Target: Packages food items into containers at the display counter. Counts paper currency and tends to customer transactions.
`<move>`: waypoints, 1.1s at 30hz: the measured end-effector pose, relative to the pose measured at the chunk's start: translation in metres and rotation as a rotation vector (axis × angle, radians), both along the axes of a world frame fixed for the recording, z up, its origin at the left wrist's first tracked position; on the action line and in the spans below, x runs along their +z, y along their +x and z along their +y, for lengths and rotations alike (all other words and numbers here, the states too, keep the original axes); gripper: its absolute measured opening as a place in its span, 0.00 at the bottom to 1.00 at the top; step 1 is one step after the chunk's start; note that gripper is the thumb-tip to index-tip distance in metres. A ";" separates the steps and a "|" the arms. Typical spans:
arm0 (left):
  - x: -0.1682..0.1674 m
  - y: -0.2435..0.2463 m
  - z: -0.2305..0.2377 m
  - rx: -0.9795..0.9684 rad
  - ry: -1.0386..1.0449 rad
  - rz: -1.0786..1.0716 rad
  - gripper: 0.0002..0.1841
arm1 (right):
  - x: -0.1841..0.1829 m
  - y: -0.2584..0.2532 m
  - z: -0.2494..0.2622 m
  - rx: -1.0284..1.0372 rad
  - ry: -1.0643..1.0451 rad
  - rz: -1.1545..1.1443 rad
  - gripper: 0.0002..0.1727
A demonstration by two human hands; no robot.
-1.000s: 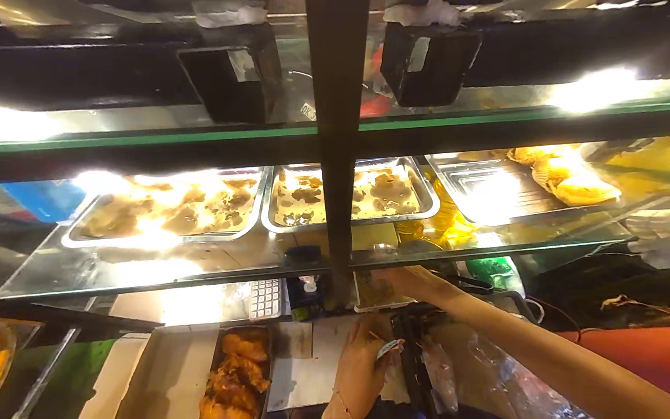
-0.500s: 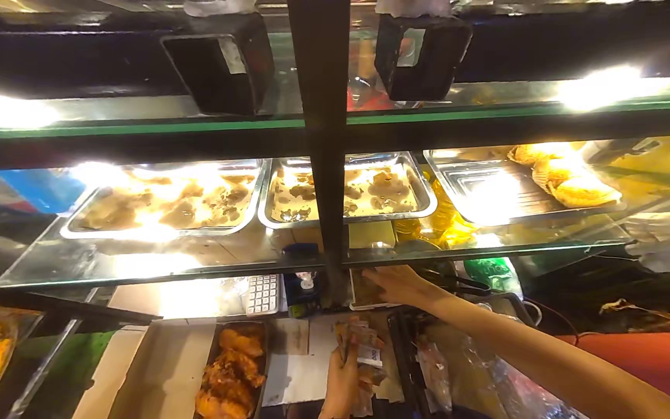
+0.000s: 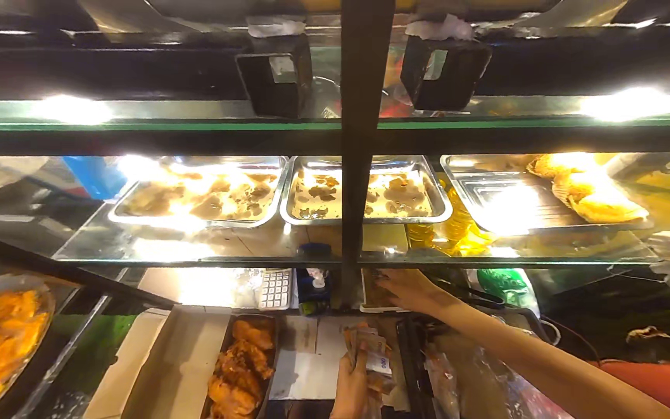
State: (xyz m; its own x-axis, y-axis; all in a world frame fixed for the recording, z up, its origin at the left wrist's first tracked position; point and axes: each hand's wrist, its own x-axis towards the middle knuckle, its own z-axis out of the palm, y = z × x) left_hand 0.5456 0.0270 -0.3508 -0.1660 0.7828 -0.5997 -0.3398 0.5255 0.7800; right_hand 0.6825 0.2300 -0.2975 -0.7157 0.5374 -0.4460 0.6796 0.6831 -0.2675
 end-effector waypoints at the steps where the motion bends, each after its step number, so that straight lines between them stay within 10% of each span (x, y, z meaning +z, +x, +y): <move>1: 0.001 0.000 0.001 0.003 0.001 -0.004 0.18 | 0.001 0.000 0.001 0.008 -0.010 0.007 0.23; 12: -0.002 0.001 0.001 0.006 0.015 -0.019 0.18 | 0.001 -0.003 -0.005 0.026 0.028 -0.055 0.22; 17: -0.005 0.001 0.002 0.015 0.027 -0.002 0.18 | -0.035 0.014 -0.007 0.137 0.393 0.328 0.13; 28: 0.001 -0.001 0.028 -0.220 0.133 -0.005 0.22 | -0.012 0.027 -0.043 -0.613 -0.231 1.100 0.10; 33: -0.005 0.007 0.045 -0.403 0.181 0.078 0.22 | -0.035 0.022 -0.045 -0.507 0.420 0.974 0.09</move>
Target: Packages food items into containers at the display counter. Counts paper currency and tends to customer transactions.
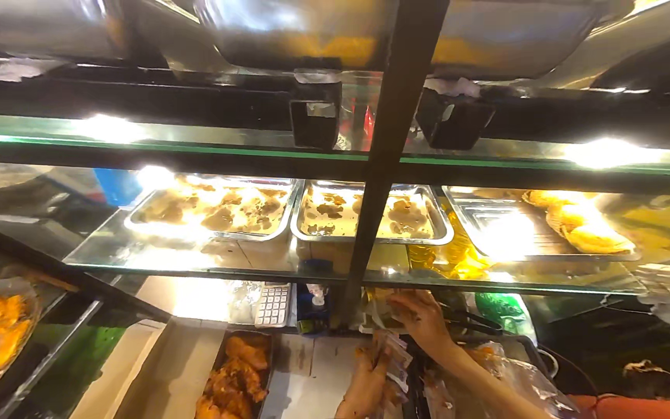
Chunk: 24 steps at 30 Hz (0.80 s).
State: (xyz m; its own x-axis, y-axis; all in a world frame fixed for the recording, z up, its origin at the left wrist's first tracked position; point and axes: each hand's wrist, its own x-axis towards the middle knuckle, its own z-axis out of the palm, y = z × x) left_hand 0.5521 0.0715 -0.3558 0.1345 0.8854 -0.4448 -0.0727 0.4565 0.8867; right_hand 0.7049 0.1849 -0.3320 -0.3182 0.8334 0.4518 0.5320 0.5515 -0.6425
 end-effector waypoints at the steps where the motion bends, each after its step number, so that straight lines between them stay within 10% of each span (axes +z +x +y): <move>1: 0.000 0.001 0.001 -0.015 0.001 0.013 0.23 | -0.001 -0.003 0.000 -0.015 0.004 0.015 0.10; 8: 0.005 -0.001 -0.005 -0.015 0.024 0.036 0.20 | 0.011 -0.019 0.010 -0.390 -0.735 0.793 0.23; 13: 0.000 -0.002 0.005 0.004 0.147 0.106 0.22 | 0.026 0.002 -0.002 -0.431 -0.831 1.395 0.17; 20: 0.004 0.003 0.076 0.234 0.092 0.036 0.26 | 0.057 0.038 -0.048 -0.650 -0.836 1.129 0.18; 24: 0.014 0.008 0.091 0.377 -0.055 -0.072 0.25 | 0.054 0.065 -0.077 -0.399 -0.373 0.682 0.21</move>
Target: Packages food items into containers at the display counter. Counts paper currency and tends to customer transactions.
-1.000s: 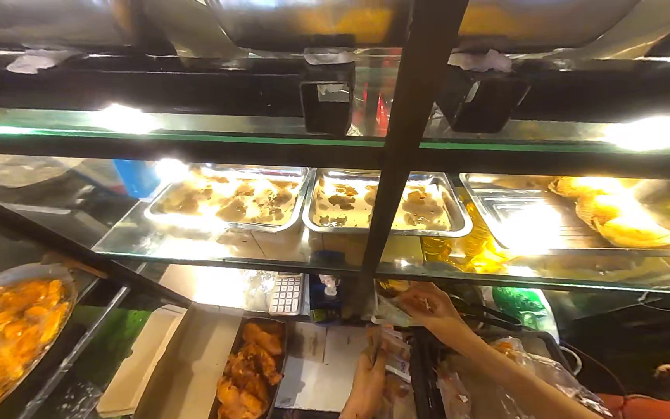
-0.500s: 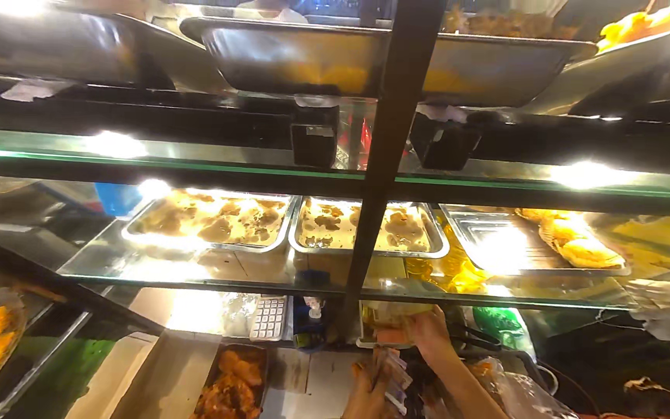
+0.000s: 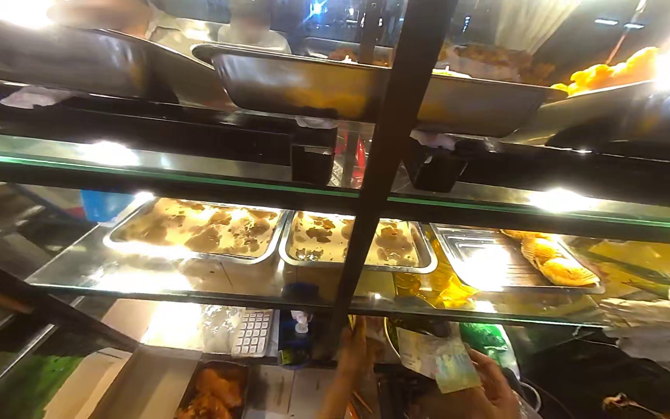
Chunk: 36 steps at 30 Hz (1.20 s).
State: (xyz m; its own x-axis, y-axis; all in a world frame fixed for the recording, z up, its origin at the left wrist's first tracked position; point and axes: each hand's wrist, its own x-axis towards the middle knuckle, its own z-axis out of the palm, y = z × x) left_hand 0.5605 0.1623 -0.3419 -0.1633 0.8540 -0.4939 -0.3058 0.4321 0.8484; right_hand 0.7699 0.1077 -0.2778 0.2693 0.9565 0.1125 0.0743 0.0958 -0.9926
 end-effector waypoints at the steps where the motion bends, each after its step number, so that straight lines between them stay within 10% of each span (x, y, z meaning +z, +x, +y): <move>1: 0.003 0.003 -0.008 -0.009 -0.001 -0.003 0.24 | 0.006 -0.001 -0.004 -0.006 0.128 -0.208 0.17; 5: 0.023 0.016 -0.064 -0.132 0.003 -0.033 0.24 | 0.016 -0.015 -0.017 0.130 0.321 -0.844 0.09; 11: 0.049 0.009 -0.111 -0.289 0.136 -0.107 0.26 | 0.014 -0.035 -0.021 0.523 0.264 -0.982 0.22; 19: 0.057 -0.024 -0.136 -0.136 0.038 -0.179 0.14 | 0.009 -0.056 -0.001 0.593 0.207 -0.616 0.37; 27: 0.041 -0.025 -0.130 0.382 -0.036 -0.089 0.24 | 0.019 -0.072 0.007 0.235 -0.180 0.173 0.12; 31: 0.043 -0.017 -0.131 0.489 -0.014 -0.012 0.18 | 0.020 -0.099 -0.032 0.402 -0.398 0.094 0.29; 36: 0.060 -0.020 -0.140 0.487 0.144 -0.033 0.11 | 0.008 -0.128 -0.031 0.220 -0.389 0.206 0.11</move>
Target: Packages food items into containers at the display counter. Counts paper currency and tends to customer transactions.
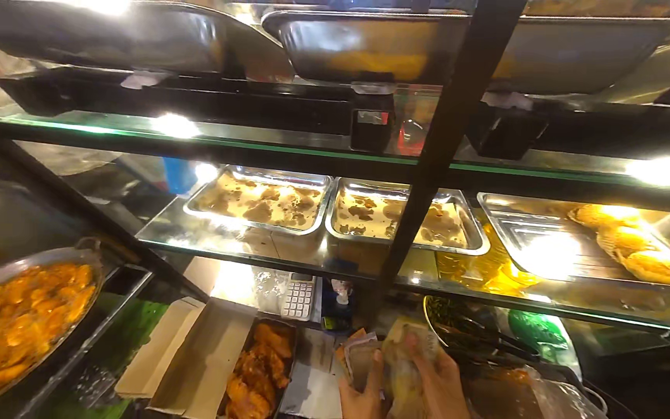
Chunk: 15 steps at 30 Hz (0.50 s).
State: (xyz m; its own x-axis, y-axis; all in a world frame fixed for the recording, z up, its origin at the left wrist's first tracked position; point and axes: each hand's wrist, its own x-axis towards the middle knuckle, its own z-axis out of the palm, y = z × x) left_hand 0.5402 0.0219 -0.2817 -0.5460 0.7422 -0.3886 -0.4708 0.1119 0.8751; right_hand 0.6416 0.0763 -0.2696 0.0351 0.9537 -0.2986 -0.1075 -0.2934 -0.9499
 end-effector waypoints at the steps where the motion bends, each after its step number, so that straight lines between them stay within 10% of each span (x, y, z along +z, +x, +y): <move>1: -0.001 -0.007 -0.003 -0.012 0.023 -0.060 0.12 | 0.006 0.001 0.004 0.000 0.000 0.015 0.13; 8: 0.006 -0.044 -0.019 0.098 0.092 0.117 0.06 | 0.025 -0.017 -0.007 0.439 0.096 -0.058 0.20; 15: 0.003 -0.077 -0.021 0.250 -0.052 0.035 0.11 | 0.010 -0.085 -0.020 0.307 0.015 -0.035 0.12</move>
State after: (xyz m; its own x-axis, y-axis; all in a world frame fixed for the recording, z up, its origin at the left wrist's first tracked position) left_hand 0.4633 0.0009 -0.2787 -0.7237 0.5620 -0.4005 -0.4589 0.0415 0.8875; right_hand 0.5570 0.0564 -0.2600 -0.2449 0.9257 -0.2883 0.0165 -0.2933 -0.9559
